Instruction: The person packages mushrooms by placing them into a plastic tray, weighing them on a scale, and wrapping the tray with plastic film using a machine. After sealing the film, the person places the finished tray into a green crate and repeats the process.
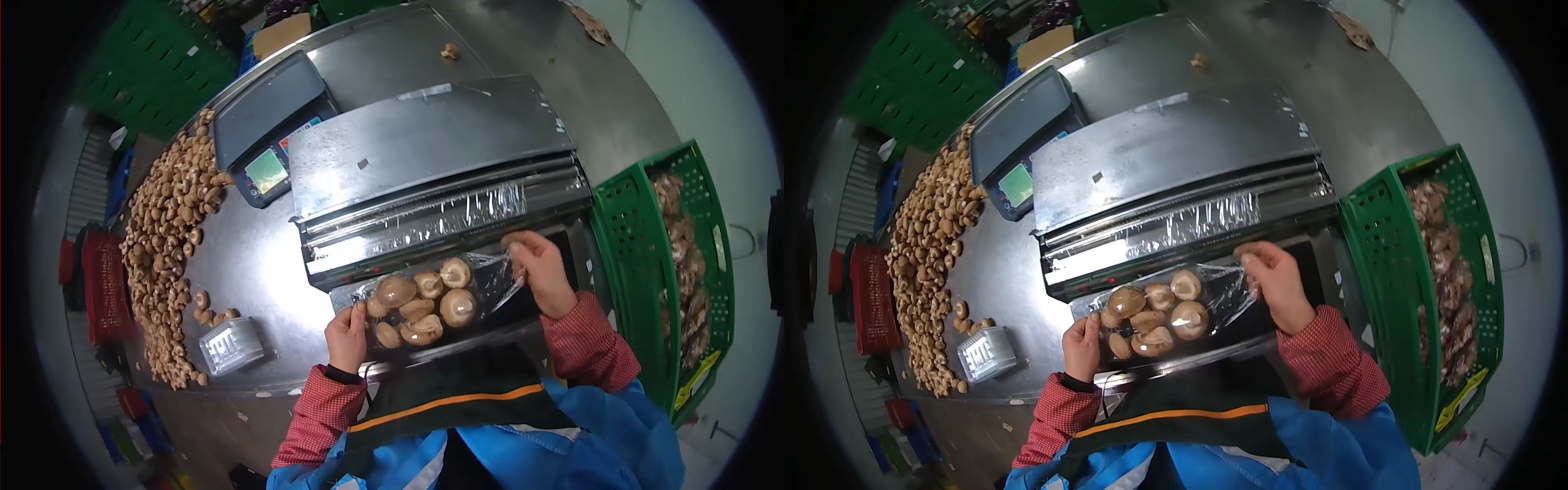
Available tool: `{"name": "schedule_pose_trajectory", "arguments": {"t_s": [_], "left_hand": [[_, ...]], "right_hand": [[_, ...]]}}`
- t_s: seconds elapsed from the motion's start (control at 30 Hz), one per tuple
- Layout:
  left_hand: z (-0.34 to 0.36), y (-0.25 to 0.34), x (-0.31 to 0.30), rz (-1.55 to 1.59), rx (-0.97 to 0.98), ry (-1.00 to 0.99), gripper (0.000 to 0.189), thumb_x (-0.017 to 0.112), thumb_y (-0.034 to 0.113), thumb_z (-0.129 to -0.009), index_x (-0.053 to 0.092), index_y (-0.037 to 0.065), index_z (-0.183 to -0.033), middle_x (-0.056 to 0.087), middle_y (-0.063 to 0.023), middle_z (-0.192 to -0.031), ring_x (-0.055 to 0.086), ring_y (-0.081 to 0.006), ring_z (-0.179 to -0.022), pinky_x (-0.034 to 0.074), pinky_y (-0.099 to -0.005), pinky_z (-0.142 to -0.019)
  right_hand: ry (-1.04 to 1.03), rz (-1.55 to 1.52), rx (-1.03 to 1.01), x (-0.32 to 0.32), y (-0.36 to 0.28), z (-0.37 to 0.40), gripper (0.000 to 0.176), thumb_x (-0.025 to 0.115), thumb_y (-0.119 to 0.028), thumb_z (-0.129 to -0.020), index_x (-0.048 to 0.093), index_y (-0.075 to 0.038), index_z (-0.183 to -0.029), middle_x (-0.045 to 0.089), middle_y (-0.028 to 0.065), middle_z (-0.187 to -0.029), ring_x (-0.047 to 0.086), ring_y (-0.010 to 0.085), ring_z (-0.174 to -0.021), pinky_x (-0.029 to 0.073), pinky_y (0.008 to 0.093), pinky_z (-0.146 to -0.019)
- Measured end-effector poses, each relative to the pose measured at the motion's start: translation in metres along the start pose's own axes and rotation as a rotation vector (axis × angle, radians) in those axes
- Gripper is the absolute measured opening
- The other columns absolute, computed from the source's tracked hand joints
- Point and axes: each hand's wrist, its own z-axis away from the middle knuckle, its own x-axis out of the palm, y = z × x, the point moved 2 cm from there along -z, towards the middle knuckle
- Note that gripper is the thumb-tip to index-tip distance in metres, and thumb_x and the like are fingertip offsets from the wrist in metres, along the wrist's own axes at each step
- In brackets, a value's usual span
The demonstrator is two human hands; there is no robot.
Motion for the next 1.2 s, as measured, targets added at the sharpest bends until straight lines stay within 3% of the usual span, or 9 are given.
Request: {"name": "schedule_pose_trajectory", "arguments": {"t_s": [0.23,0.37,0.6,0.73,0.83,0.87,0.97,1.13,1.2], "left_hand": [[0.010,-0.013,-0.010,0.352,-0.098,-0.124,0.028,0.053,0.022,-0.097,0.048,0.007,-0.074,0.045,0.0056,-0.063,0.036,-0.0024,-0.056,0.030,-0.0207,-0.048],[0.018,-0.016,-0.036,0.327,-0.096,-0.060,0.030,0.051,0.023,-0.098,0.046,0.009,-0.072,0.042,0.0062,-0.062,0.034,-0.0022,-0.054,0.029,-0.0210,-0.047],[0.088,-0.062,-0.068,0.550,-0.505,-0.110,0.032,0.054,0.027,-0.096,0.046,0.012,-0.068,0.042,0.0071,-0.057,0.034,-0.0016,-0.049,0.027,-0.0217,-0.042],[0.104,-0.132,-0.031,0.545,-0.634,-0.273,0.025,0.053,0.028,-0.096,0.056,0.010,-0.079,0.048,0.0034,-0.061,0.041,-0.0057,-0.050,0.032,-0.0247,-0.042],[0.089,-0.107,0.011,0.367,-0.257,-0.454,0.020,0.054,0.025,-0.094,0.058,0.006,-0.087,0.053,-0.0001,-0.073,0.047,-0.0062,-0.062,0.039,-0.0236,-0.045],[0.076,-0.074,0.026,0.745,-0.416,-0.748,0.018,0.054,0.023,-0.094,0.057,0.005,-0.091,0.051,-0.0007,-0.074,0.046,-0.0069,-0.062,0.040,-0.0234,-0.047],[0.064,0.003,0.045,1.609,-1.339,-1.368,0.017,0.055,0.020,-0.092,0.054,0.004,-0.099,0.046,-0.0017,-0.072,0.043,-0.0093,-0.061,0.042,-0.0236,-0.051],[0.093,-0.001,0.041,1.286,-0.743,-0.944,0.015,0.059,0.017,-0.087,0.055,0.004,-0.094,0.047,-0.0037,-0.073,0.044,-0.0123,-0.061,0.040,-0.0258,-0.053],[0.094,0.003,0.031,0.960,-0.206,-0.676,0.018,0.059,0.019,-0.085,0.056,0.004,-0.095,0.049,-0.0071,-0.078,0.047,-0.0182,-0.068,0.040,-0.0300,-0.061]], "right_hand": [[0.112,0.881,-0.695,0.012,0.015,0.025,0.029,0.054,-0.020,-0.094,0.053,-0.001,-0.073,0.040,0.0013,-0.058,0.045,0.0122,-0.054,0.039,0.0326,-0.052],[0.200,-0.034,-0.090,0.008,0.013,0.045,0.029,0.044,-0.022,-0.099,0.044,-0.011,-0.072,0.034,-0.0064,-0.058,0.030,0.0030,-0.047,0.026,0.0203,-0.043],[0.344,0.277,0.061,-0.057,0.072,0.117,0.032,0.045,-0.020,-0.099,0.044,-0.009,-0.069,0.031,-0.0087,-0.061,0.028,0.0012,-0.055,0.024,0.0225,-0.047],[0.290,0.490,0.026,-0.066,0.144,0.125,0.028,0.048,-0.023,-0.096,0.055,-0.004,-0.077,0.050,-0.0020,-0.065,0.047,0.0077,-0.061,0.037,0.0283,-0.052],[0.097,0.781,0.118,-0.043,0.186,0.117,0.030,0.049,-0.027,-0.094,0.063,-0.001,-0.091,0.065,0.0085,-0.080,0.061,0.0191,-0.075,0.048,0.0334,-0.064],[-0.021,0.790,0.308,-0.014,0.166,0.108,0.034,0.049,-0.030,-0.094,0.065,0.001,-0.098,0.067,0.0125,-0.088,0.065,0.0235,-0.082,0.051,0.0346,-0.070],[-0.391,-0.268,0.201,0.040,0.168,0.097,0.034,0.048,-0.029,-0.093,0.063,0.002,-0.097,0.066,0.0116,-0.094,0.064,0.0248,-0.079,0.052,0.0330,-0.070],[-0.690,-0.707,0.194,0.084,0.145,0.114,0.028,0.051,-0.026,-0.091,0.062,-0.001,-0.099,0.063,0.0096,-0.097,0.061,0.0210,-0.088,0.051,0.0325,-0.074],[-0.771,-0.533,0.171,0.090,0.140,0.129,0.026,0.052,-0.024,-0.090,0.061,-0.003,-0.100,0.062,0.0089,-0.098,0.060,0.0195,-0.091,0.050,0.0323,-0.076]]}}
